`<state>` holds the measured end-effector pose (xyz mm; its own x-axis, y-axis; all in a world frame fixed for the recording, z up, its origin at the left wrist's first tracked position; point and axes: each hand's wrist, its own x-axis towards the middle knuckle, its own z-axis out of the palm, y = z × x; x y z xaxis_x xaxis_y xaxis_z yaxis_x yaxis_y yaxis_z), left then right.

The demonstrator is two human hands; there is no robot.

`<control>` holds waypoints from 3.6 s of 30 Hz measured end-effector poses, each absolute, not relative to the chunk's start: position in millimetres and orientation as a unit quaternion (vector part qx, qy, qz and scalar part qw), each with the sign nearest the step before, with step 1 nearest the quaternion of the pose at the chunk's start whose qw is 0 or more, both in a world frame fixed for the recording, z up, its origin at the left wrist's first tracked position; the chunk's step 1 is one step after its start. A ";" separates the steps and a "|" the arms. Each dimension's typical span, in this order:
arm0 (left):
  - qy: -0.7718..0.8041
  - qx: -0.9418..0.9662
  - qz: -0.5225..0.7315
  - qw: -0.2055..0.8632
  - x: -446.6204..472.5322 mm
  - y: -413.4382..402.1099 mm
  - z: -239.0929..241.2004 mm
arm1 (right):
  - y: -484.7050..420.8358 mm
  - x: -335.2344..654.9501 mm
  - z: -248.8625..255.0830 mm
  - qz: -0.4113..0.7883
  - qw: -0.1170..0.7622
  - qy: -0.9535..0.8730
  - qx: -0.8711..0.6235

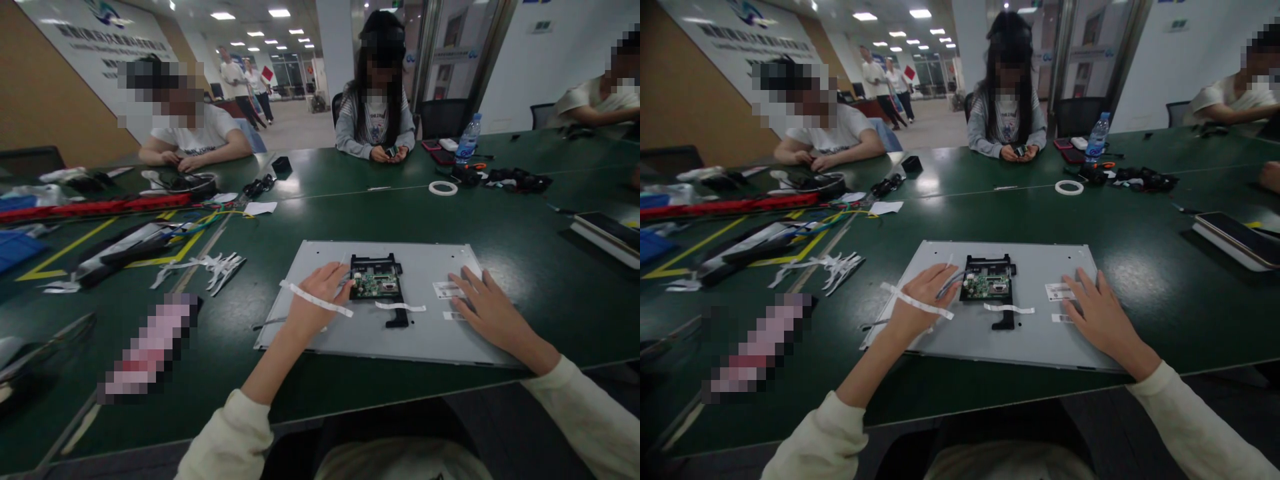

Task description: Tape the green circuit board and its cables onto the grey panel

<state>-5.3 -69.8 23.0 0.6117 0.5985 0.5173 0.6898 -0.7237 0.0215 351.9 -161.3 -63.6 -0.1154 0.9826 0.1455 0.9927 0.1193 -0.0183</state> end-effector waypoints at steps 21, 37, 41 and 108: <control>-0.406 -0.904 -0.130 -0.042 -29.7 -83.7 14.0 | -143.5 328.9 -54.1 -0.026 0.102 -0.776 -0.622; -0.395 -0.904 -0.163 -0.035 -15.7 -86.0 8.5 | -143.3 329.8 -55.4 -0.008 0.109 -0.764 -0.636; -0.414 -0.896 -0.159 -0.027 -21.4 -88.7 15.5 | -142.4 329.4 -56.3 0.000 0.107 -0.760 -0.641; -0.406 -0.899 -0.160 -0.032 3.6 -103.0 37.8 | -127.1 245.5 -25.5 0.160 0.271 -0.829 -0.463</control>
